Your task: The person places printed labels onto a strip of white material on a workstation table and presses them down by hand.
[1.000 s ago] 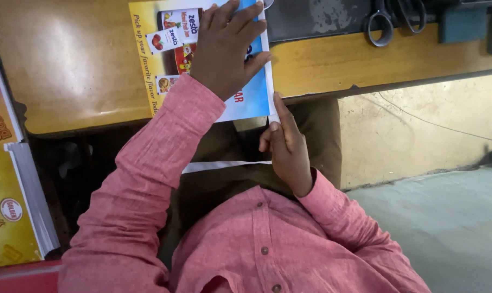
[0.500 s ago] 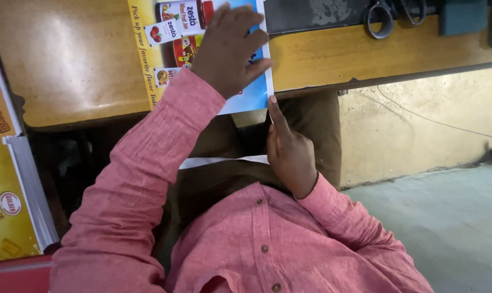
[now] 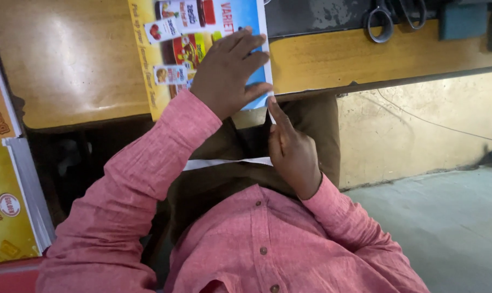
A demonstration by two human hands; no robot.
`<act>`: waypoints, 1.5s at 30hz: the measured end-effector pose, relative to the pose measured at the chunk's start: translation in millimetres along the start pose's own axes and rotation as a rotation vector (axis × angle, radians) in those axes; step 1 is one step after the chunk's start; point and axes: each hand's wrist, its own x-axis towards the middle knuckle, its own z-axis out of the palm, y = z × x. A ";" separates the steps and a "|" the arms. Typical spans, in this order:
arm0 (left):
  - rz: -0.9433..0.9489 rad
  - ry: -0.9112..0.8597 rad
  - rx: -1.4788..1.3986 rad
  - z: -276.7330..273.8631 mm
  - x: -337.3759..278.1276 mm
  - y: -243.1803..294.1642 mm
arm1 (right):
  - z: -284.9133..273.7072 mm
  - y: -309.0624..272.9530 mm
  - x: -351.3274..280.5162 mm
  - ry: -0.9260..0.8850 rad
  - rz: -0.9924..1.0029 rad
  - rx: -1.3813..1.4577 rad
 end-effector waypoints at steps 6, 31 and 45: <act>-0.044 0.033 0.005 -3.4 9.7 -11.0 | 1.5 -2.0 15.0 -0.050 -0.003 -0.008; 0.115 -0.113 0.001 -16.2 21.2 -30.7 | -16.5 -6.2 89.1 -0.051 -0.045 -0.191; 0.065 0.016 -0.090 -17.4 45.4 -63.6 | -10.8 -1.5 145.1 -0.071 -0.024 -0.219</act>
